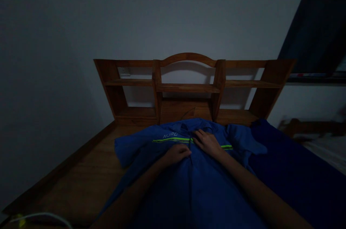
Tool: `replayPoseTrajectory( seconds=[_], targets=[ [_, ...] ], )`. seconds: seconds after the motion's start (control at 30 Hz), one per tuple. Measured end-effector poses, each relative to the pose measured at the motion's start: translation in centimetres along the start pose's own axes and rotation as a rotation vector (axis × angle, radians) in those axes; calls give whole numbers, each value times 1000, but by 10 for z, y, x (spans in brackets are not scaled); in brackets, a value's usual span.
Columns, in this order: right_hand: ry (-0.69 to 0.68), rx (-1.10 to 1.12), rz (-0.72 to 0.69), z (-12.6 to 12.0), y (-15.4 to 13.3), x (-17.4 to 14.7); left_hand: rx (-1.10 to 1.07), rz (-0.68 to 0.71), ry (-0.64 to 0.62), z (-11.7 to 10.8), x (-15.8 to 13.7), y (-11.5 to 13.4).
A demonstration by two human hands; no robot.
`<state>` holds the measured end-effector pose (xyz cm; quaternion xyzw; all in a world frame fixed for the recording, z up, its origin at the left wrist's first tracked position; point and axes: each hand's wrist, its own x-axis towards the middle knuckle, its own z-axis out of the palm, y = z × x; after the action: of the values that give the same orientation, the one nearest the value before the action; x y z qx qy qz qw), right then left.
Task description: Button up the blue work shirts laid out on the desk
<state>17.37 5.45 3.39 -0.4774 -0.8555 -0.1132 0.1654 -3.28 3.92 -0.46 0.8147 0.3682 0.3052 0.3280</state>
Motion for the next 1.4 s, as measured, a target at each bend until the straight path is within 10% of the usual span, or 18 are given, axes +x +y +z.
replayPoseTrajectory(
  seconds=[0.2,0.4,0.9,1.4],
  targets=[
    [18,509,-99,-40,-28,-50,-29,116,-165,-8,-5,7],
    [-131,678,-4,-29,-31,-70,-53,66,-221,-7,-9,8],
    [-129,567,-30,-29,-37,-78,-595,-346,-86,10,-6,28],
    [19,810,-11,-16,-22,-68,-667,-227,49,17,-21,20]
  ],
)
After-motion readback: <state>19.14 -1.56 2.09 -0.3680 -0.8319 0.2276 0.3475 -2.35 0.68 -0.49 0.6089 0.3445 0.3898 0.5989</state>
